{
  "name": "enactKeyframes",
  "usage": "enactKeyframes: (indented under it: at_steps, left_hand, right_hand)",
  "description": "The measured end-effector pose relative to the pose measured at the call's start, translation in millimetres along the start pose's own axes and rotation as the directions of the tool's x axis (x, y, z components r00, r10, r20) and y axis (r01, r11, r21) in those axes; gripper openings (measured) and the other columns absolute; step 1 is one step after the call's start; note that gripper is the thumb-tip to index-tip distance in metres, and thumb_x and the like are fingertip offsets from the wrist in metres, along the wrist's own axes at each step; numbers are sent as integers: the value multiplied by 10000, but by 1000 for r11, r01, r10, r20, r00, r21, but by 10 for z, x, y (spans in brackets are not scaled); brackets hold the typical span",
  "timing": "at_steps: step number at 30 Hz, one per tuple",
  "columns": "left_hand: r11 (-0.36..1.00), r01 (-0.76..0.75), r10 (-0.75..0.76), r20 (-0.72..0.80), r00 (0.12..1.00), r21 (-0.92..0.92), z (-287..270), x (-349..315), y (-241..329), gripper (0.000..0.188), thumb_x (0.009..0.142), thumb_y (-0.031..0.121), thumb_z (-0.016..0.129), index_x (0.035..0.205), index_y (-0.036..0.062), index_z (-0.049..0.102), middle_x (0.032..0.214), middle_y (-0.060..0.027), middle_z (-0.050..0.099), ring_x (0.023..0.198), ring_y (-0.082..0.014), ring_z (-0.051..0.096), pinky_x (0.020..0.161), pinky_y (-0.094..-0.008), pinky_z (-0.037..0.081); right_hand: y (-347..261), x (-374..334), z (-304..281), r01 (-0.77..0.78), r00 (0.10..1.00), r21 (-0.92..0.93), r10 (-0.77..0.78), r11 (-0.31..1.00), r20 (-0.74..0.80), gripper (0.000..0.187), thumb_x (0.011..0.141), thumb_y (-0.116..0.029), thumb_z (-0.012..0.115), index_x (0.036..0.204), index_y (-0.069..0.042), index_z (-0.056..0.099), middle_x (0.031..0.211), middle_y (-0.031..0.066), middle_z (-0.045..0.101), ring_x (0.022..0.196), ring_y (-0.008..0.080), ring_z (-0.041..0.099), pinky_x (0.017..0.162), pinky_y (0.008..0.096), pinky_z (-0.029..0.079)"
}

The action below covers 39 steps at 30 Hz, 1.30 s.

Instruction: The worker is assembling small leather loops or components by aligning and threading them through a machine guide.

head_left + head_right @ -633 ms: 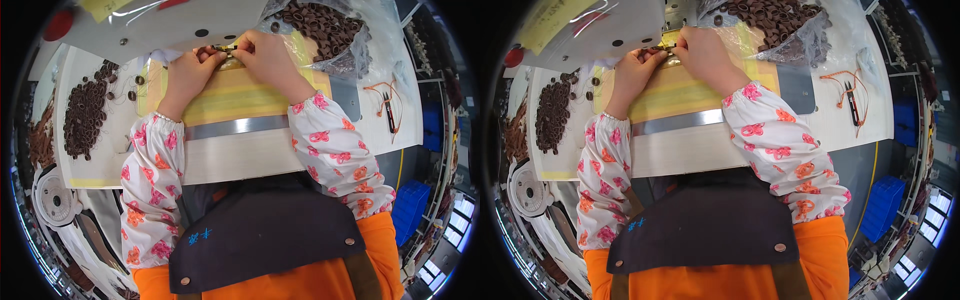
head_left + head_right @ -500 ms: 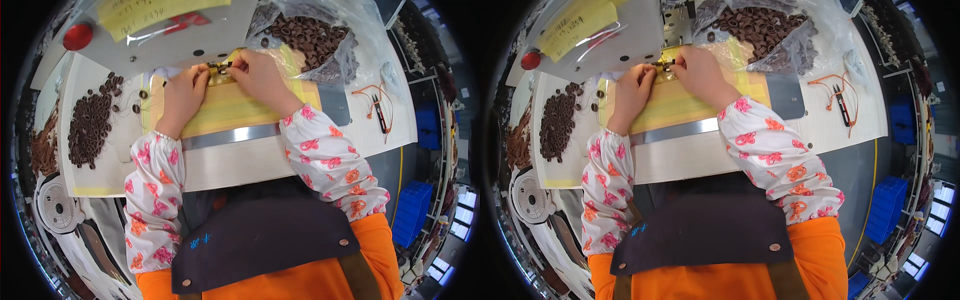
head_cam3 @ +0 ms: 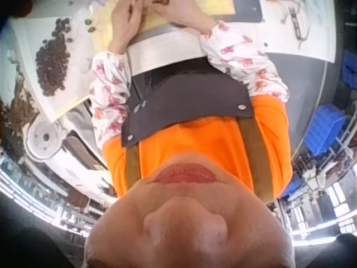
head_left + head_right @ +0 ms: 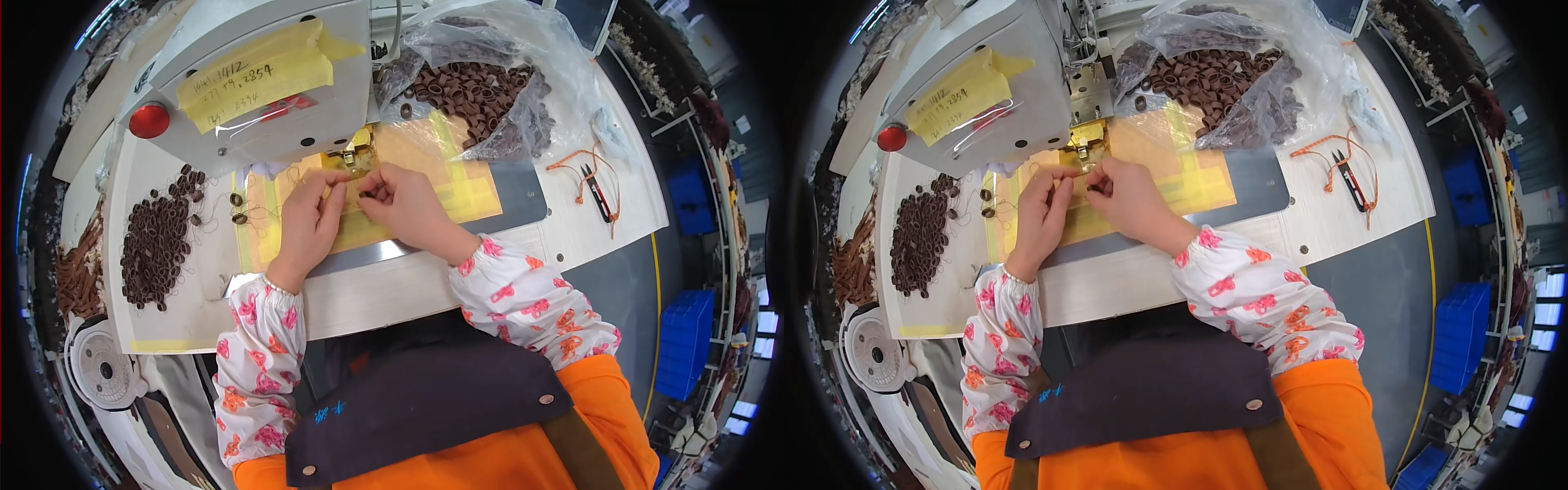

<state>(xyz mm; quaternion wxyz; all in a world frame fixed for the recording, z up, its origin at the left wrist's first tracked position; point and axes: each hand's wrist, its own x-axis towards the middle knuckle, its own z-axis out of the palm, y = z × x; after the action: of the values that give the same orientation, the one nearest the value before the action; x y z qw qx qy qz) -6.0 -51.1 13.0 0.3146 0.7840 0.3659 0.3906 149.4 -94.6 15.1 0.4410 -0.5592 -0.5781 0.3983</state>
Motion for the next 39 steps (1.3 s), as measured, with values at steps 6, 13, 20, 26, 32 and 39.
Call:
enactKeyframes:
  at_steps: [6,13,20,26,32,39]
  left_hand:
    - [902,-250,87,421,903,351,-50,215,-58,144,829,131,529,909,49,616,706,-78,594,655,-216,551,625,-303,399]
    - [983,183,-179,141,974,-18,-89,177,-164,152,758,125,646,889,47,643,486,-42,450,434,-100,405,471,-240,339]
    - [980,161,-175,122,977,115,-67,236,-185,180,761,157,647,911,57,651,547,-78,549,455,-132,489,477,-256,389]
    - [963,233,-237,13,971,135,28,275,-189,217,781,238,625,774,22,646,566,-106,587,449,-194,520,469,-286,408]
    - [914,343,-344,-33,938,219,60,305,-263,323,763,305,642,649,3,626,482,-91,536,398,-191,483,429,-303,385]
    - [914,378,-382,-2,924,145,46,348,-220,236,774,231,664,825,2,648,536,-16,551,482,-51,420,460,-230,343]
  right_hand:
    - [-74,-286,-129,126,984,-78,-115,989,134,156,733,-43,642,854,15,563,703,24,570,606,66,517,558,226,444]
    - [43,435,-169,-204,967,184,169,961,191,158,747,-67,664,784,37,551,715,82,605,582,102,584,530,214,475]
    - [13,549,-181,-97,986,-45,102,994,129,162,742,-83,670,743,23,547,644,85,598,595,142,605,525,248,478]
    - [195,516,-120,374,917,-288,-399,881,-29,111,709,-64,640,718,-2,549,661,137,580,608,293,567,550,355,448]
    - [211,544,-125,368,912,-369,-409,854,-38,68,717,-35,607,717,-5,547,680,146,561,641,328,553,555,385,437]
    - [203,542,-104,363,905,-405,-422,839,-62,71,719,-16,593,707,2,526,685,158,560,648,340,550,565,394,442]
